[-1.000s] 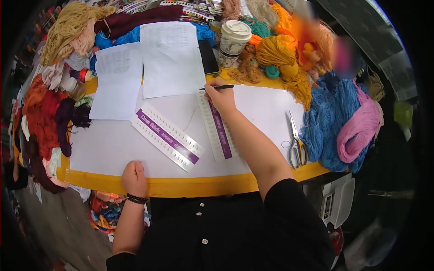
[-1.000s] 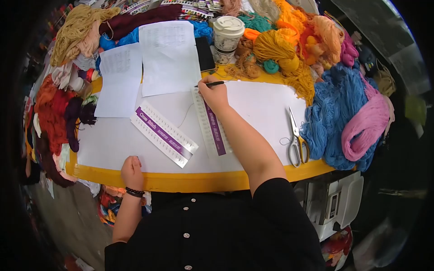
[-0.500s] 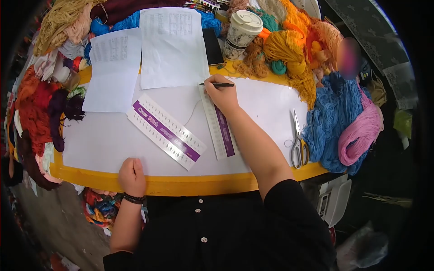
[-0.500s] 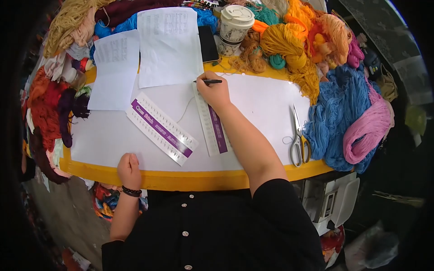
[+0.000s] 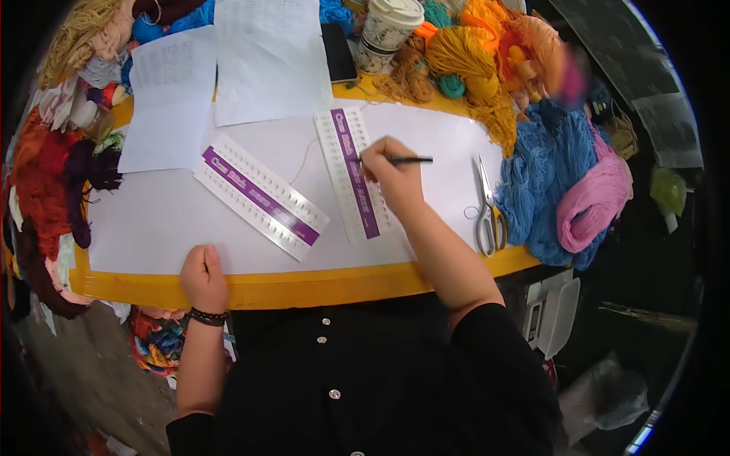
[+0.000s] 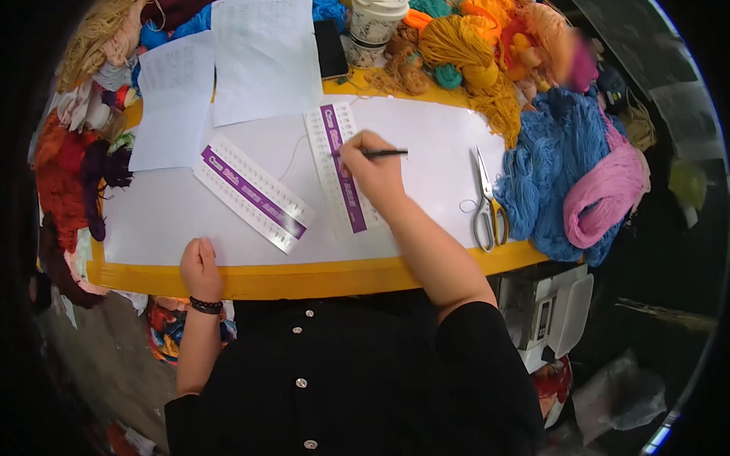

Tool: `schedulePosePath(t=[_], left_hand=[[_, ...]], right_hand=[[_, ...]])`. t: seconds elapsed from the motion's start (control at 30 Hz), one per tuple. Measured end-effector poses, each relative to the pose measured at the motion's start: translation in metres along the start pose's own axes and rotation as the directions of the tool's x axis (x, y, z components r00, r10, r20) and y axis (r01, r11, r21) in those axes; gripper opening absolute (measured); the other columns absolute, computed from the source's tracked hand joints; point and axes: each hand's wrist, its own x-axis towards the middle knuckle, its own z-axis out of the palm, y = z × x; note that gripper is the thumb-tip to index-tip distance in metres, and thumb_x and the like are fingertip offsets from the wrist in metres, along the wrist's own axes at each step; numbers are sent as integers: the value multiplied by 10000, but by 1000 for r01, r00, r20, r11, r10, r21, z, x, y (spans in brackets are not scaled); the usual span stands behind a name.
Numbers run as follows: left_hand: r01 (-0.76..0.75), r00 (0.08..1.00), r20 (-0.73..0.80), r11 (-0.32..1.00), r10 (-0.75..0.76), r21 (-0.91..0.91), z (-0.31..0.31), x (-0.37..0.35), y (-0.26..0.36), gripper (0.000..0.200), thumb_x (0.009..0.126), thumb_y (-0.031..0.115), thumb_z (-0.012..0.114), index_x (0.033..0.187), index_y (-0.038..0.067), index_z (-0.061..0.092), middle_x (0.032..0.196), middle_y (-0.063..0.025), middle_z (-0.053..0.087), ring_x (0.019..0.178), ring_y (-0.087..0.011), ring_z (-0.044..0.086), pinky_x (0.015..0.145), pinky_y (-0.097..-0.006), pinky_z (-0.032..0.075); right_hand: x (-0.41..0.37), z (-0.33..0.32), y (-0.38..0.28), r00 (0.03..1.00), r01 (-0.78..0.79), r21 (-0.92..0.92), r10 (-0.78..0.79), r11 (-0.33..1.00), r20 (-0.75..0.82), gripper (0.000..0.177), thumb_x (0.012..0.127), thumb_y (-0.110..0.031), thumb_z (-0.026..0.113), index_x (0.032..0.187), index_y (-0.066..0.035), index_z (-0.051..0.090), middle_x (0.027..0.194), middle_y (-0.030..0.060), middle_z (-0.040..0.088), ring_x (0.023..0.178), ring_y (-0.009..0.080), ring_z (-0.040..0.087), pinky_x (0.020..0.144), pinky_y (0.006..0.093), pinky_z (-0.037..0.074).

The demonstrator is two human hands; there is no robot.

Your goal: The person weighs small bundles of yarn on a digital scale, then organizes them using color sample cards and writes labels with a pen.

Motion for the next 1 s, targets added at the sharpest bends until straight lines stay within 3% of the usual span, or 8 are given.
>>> schedulePosePath(t=[0.07,0.23,0.37,0.43,0.57,0.8,1.0], left_hand=[[-6,1000,-25,1000,6,-8,0,0,-1,273,956,199,464,783,-4,526,721,-183,524,647,-363,509,581,-396,415],[5,1000,-19,1000,-6,-27,1,-2,-3,270,956,197,471,780,0,523,700,-168,513,620,-328,491,572,-371,410],[6,1000,-11,1000,-6,2,-1,0,1,285,961,208,463,773,-1,511,690,-162,498,617,-315,479,575,-361,404],[15,1000,-2,1000,-15,16,-1,0,3,294,963,213,459,768,-2,504,687,-161,491,617,-315,477,576,-362,402],[6,1000,-15,1000,-6,-4,0,0,2,310,967,226,455,753,2,478,686,-166,474,615,-317,468,574,-371,393],[-1,1000,-15,1000,1,14,-1,1,5,319,973,228,442,747,2,460,686,-175,457,615,-335,454,572,-378,388],[-9,1000,-21,1000,9,19,0,1,5,337,974,237,443,733,2,440,674,-174,445,610,-337,452,560,-388,377]], right_hand=[[-38,-6,3,997,-62,-22,62,998,40,91,834,-54,566,755,-10,560,658,59,592,560,86,499,538,222,403],[-82,-5,27,993,-119,-114,116,986,-28,76,829,-65,606,780,-10,586,660,36,602,596,70,535,550,231,428],[-78,6,27,996,6,-168,-21,986,-88,45,839,-61,603,817,-22,607,674,28,610,583,66,529,551,224,427],[-75,14,15,986,103,-346,-143,933,-92,35,836,-63,605,819,-32,611,664,33,602,572,69,531,542,225,426],[-59,21,7,997,-1,-428,-35,904,-76,74,856,-93,602,851,-20,615,741,50,635,661,77,556,616,230,452],[-50,21,33,995,-52,-328,23,943,-93,84,876,-100,584,866,-20,604,748,54,635,668,88,571,610,239,462],[-48,22,32,997,19,-437,-50,899,-60,78,874,-92,583,861,-18,603,713,45,630,634,89,571,585,236,457]])
